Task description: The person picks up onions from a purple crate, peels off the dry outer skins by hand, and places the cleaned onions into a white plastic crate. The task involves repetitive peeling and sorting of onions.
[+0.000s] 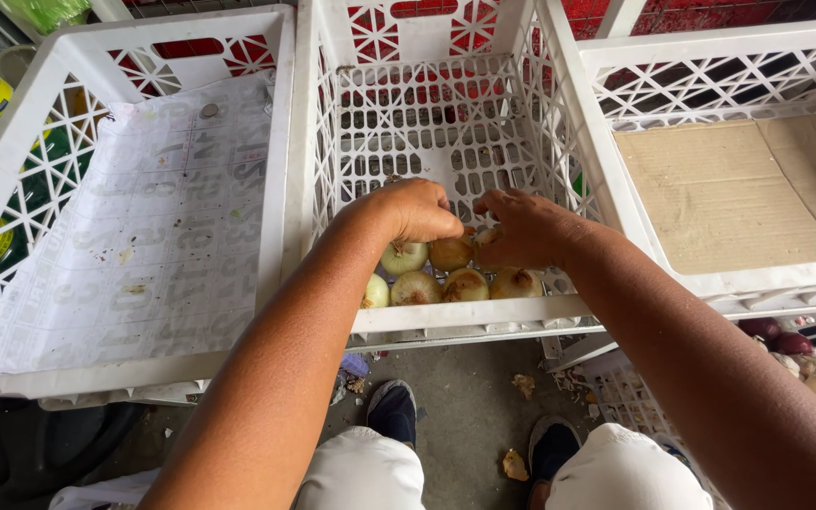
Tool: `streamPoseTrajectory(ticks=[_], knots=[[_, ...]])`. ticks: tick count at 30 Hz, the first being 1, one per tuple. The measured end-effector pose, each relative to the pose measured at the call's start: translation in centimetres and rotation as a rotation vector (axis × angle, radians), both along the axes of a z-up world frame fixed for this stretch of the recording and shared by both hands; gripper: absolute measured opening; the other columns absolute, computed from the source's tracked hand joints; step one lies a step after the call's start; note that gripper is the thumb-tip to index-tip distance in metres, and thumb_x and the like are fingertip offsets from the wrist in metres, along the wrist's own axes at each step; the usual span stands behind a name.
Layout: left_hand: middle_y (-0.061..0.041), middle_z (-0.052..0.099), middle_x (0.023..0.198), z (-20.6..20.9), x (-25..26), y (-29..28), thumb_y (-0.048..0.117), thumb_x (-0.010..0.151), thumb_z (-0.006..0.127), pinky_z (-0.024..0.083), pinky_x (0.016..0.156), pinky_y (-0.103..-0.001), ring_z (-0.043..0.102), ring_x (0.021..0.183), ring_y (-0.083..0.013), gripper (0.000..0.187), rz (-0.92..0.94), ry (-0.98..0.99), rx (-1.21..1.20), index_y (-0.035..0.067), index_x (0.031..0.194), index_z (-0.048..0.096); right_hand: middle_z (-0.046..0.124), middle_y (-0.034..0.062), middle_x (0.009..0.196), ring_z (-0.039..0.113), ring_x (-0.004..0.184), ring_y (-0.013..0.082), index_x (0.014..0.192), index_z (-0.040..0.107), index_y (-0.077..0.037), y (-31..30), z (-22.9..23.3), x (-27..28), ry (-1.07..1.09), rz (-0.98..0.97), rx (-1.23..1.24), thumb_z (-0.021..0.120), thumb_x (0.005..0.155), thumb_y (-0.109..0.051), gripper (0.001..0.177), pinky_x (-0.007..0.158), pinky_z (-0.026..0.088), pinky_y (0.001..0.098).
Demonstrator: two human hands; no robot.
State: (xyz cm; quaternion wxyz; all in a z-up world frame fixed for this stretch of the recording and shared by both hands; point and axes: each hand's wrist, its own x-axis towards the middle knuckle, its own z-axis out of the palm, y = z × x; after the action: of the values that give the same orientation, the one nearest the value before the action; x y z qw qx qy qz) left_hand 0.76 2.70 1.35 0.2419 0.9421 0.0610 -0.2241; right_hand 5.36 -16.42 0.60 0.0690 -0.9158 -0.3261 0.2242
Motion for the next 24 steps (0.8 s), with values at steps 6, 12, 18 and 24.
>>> streamPoseTrajectory(ticks=[6, 12, 18, 24], knots=[[-0.015, 0.072, 0.119, 0.5, -1.0, -1.7, 0.039, 0.072, 0.073, 0.056, 0.093, -0.04, 0.07, 0.11, -0.0294, 0.056, -0.051, -0.111, 0.016, 0.009, 0.12, 0.071, 0.054, 0.0134, 0.14, 0.059, 0.125, 0.0308, 0.143, 0.05, -0.017, -0.4, 3.3, -2.0, -0.036, -0.021, 0.067, 0.082, 0.073, -0.041, 0.082, 0.106, 0.049, 0.0428], [-0.018, 0.073, 0.115, 2.3, -3.1, -3.1, 0.038, 0.073, 0.074, 0.055, 0.094, -0.04, 0.07, 0.11, -0.032, 0.051, -0.031, -0.244, -0.018, 0.007, 0.114, 0.071, 0.063, 0.0154, 0.127, 0.064, 0.116, 0.0325, 0.133, 0.057, -0.009, -3.1, 2.8, -2.2, -0.184, 0.16, 0.382, 0.079, 0.081, -0.038, 0.062, 0.098, 0.052, 0.0442], [-0.016, 0.075, 0.11, 5.0, -6.3, -4.5, 0.035, 0.077, 0.072, 0.056, 0.09, -0.042, 0.071, 0.104, -0.0308, 0.045, -0.01, -0.305, -0.032, 0.007, 0.112, 0.072, 0.064, 0.016, 0.123, 0.066, 0.109, 0.0328, 0.129, 0.061, -0.01, -5.0, 5.3, -5.2, -0.24, 0.188, 0.484, 0.078, 0.083, -0.032, 0.054, 0.093, 0.055, 0.0432], [-0.014, 0.076, 0.107, 8.0, -9.2, -6.5, 0.034, 0.081, 0.07, 0.059, 0.085, -0.041, 0.074, 0.097, -0.027, 0.044, -0.034, -0.33, -0.044, 0.009, 0.117, 0.069, 0.062, 0.0133, 0.125, 0.07, 0.096, 0.0315, 0.132, 0.058, -0.013, -6.3, 9.6, -9.4, -0.165, 0.087, 0.45, 0.076, 0.081, -0.027, 0.056, 0.086, 0.057, 0.0434]])
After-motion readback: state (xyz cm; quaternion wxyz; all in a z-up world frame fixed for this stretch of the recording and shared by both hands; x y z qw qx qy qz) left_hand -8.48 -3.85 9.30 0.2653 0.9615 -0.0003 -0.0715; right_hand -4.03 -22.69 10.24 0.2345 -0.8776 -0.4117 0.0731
